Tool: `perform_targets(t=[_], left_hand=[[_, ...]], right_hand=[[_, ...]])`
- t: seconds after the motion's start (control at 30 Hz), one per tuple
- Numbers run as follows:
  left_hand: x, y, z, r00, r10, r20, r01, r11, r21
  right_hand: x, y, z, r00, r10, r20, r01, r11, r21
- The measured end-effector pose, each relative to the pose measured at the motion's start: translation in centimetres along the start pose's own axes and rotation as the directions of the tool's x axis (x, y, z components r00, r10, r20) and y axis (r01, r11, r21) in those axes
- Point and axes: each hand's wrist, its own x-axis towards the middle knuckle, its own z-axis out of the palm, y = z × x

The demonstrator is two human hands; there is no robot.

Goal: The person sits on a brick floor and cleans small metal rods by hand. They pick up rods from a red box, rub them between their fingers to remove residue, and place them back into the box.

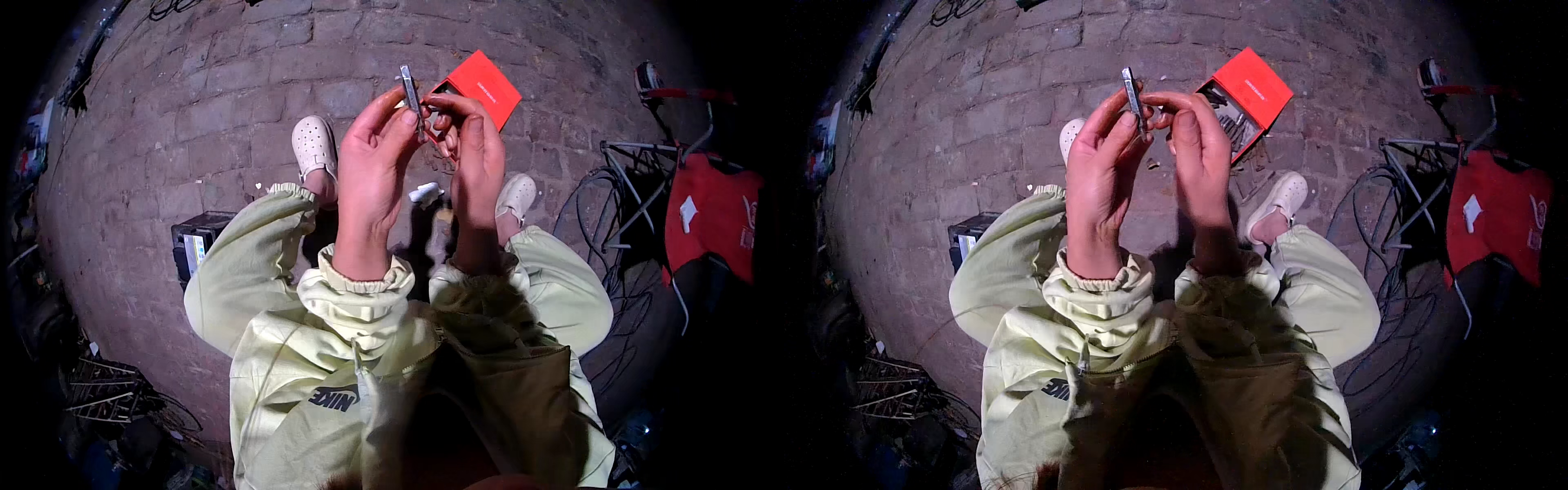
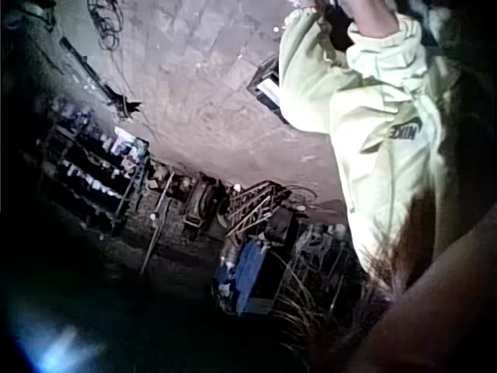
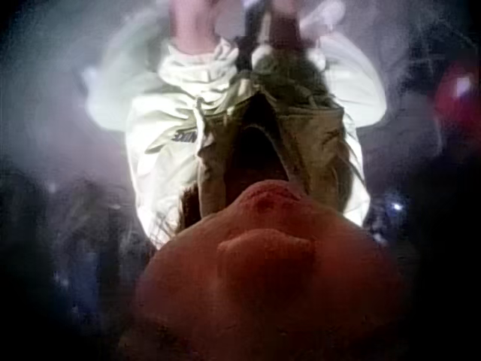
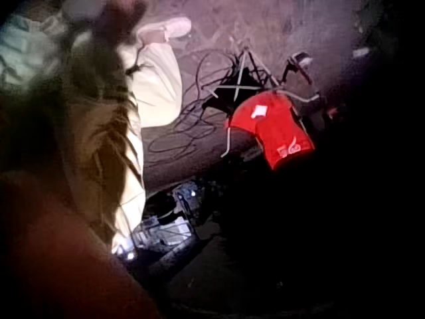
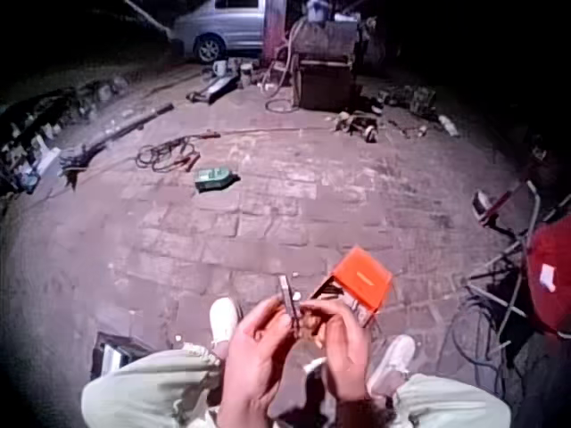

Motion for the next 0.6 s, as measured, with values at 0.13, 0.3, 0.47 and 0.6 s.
perform_targets(t=[0.13, 0.3, 0.47, 0.6], left_hand=[[-5.3, 3.4, 2.2, 0.996, 0.034, 0.087, -0.035, 0.999, 0.014], [-10.6, 6.1, 3.3, 0.971, 0.05, 0.235, -0.05, 0.999, -0.006], [-14.2, 7.5, 3.4, 0.967, 0.054, 0.25, -0.079, 0.992, 0.094], [-16.6, 8.1, 3.0, 0.95, 0.021, 0.312, -0.054, 0.994, 0.096]], right_hand=[[-2.1, -5.8, 0.5, 0.873, -0.451, 0.188, 0.484, 0.742, -0.464], [-5.8, -10.6, 1.4, 0.791, -0.557, 0.252, 0.601, 0.634, -0.486], [-8.5, -13.2, 1.1, 0.695, -0.612, 0.377, 0.697, 0.444, -0.564], [-9.0, -14.9, 2.1, 0.699, -0.633, 0.333, 0.69, 0.472, -0.549]])
